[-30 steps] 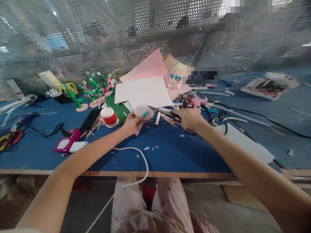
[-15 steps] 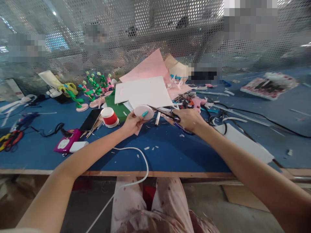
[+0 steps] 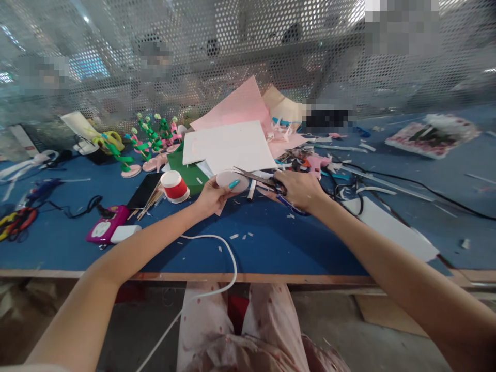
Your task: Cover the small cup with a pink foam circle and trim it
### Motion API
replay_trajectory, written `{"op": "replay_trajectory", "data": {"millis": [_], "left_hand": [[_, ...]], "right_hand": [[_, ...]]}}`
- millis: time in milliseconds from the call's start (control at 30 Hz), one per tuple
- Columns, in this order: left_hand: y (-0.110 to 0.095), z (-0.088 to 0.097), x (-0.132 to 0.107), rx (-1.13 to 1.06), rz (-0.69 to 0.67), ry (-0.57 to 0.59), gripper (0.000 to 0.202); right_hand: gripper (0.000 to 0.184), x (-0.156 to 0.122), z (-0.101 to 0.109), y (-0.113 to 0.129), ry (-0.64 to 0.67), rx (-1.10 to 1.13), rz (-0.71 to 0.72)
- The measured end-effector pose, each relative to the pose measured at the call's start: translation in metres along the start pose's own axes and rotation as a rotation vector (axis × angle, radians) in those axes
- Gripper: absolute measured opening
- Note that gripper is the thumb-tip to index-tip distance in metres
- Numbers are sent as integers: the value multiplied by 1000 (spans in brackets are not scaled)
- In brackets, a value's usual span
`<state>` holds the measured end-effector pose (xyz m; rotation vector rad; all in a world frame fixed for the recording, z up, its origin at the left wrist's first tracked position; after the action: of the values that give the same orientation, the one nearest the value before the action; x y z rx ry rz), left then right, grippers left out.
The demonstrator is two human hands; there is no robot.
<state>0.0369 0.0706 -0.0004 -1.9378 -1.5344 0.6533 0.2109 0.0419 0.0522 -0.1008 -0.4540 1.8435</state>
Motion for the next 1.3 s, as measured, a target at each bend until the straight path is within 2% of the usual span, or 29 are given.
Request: {"op": "replay_trajectory", "data": {"millis": [233, 667, 1067, 1300], "left_hand": [[2, -2, 0, 25, -1, 26, 49], [4, -2, -1, 46, 14, 47, 45], [3, 0, 0, 18, 3, 10, 42], [2, 1, 0, 7, 18, 5, 41]], "right_hand": [[49, -2, 1, 5, 0, -12, 4], [52, -2, 2, 10, 6, 17, 12], [51, -2, 8, 6, -21, -5, 5], [51, -2, 4, 5, -31, 12, 20]]}}
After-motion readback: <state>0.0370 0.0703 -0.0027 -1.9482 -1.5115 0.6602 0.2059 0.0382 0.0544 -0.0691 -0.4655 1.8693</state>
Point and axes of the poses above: each hand's wrist, its own x-axis towards the middle knuckle, its own z-axis out of the back of the hand, y = z × x, the point moved 8 cm from there along x, towards the middle knuckle, and after that the axes turned 13 degrees about -x, right-handed, at the moved point
